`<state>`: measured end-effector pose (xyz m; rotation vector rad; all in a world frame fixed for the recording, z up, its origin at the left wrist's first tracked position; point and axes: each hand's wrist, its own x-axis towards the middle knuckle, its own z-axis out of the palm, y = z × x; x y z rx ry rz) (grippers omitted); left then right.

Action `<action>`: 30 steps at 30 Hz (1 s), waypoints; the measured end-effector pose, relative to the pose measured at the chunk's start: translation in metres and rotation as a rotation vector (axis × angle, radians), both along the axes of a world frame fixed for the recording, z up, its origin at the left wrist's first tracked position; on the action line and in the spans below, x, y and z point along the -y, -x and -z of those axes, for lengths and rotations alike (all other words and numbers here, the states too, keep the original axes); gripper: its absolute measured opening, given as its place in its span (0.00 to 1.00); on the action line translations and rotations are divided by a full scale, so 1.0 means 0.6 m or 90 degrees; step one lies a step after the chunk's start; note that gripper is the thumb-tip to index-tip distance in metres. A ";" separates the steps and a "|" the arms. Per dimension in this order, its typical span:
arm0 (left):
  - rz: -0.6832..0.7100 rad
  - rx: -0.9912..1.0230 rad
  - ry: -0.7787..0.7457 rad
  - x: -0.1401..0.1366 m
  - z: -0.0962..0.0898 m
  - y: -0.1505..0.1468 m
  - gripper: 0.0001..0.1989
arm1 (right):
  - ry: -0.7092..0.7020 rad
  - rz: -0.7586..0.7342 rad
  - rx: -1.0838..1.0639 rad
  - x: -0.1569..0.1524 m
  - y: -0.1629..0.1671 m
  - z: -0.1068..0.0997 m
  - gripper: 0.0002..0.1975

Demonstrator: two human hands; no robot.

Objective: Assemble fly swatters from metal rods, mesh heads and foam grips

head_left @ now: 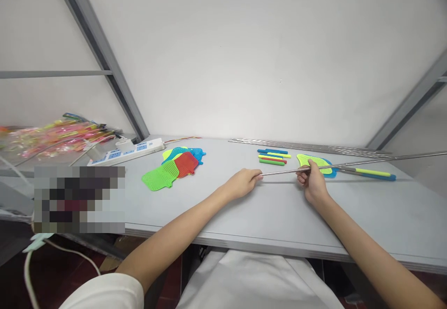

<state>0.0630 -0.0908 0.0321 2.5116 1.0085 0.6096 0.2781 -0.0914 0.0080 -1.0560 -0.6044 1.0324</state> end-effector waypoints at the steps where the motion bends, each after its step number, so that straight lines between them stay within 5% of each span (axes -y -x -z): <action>1: -0.004 0.002 -0.014 0.001 0.000 -0.001 0.16 | -0.004 0.005 -0.008 -0.001 -0.002 0.000 0.15; 15: 0.009 -0.041 -0.047 0.013 -0.001 -0.013 0.17 | -0.025 0.200 -0.122 -0.015 -0.032 -0.004 0.11; 23: 0.041 -0.109 -0.049 0.026 0.001 -0.019 0.19 | -0.030 0.195 -0.138 -0.013 -0.032 -0.002 0.13; 30: 0.028 -0.196 -0.171 0.054 0.027 -0.046 0.20 | -0.025 0.188 -0.183 -0.014 -0.038 0.005 0.14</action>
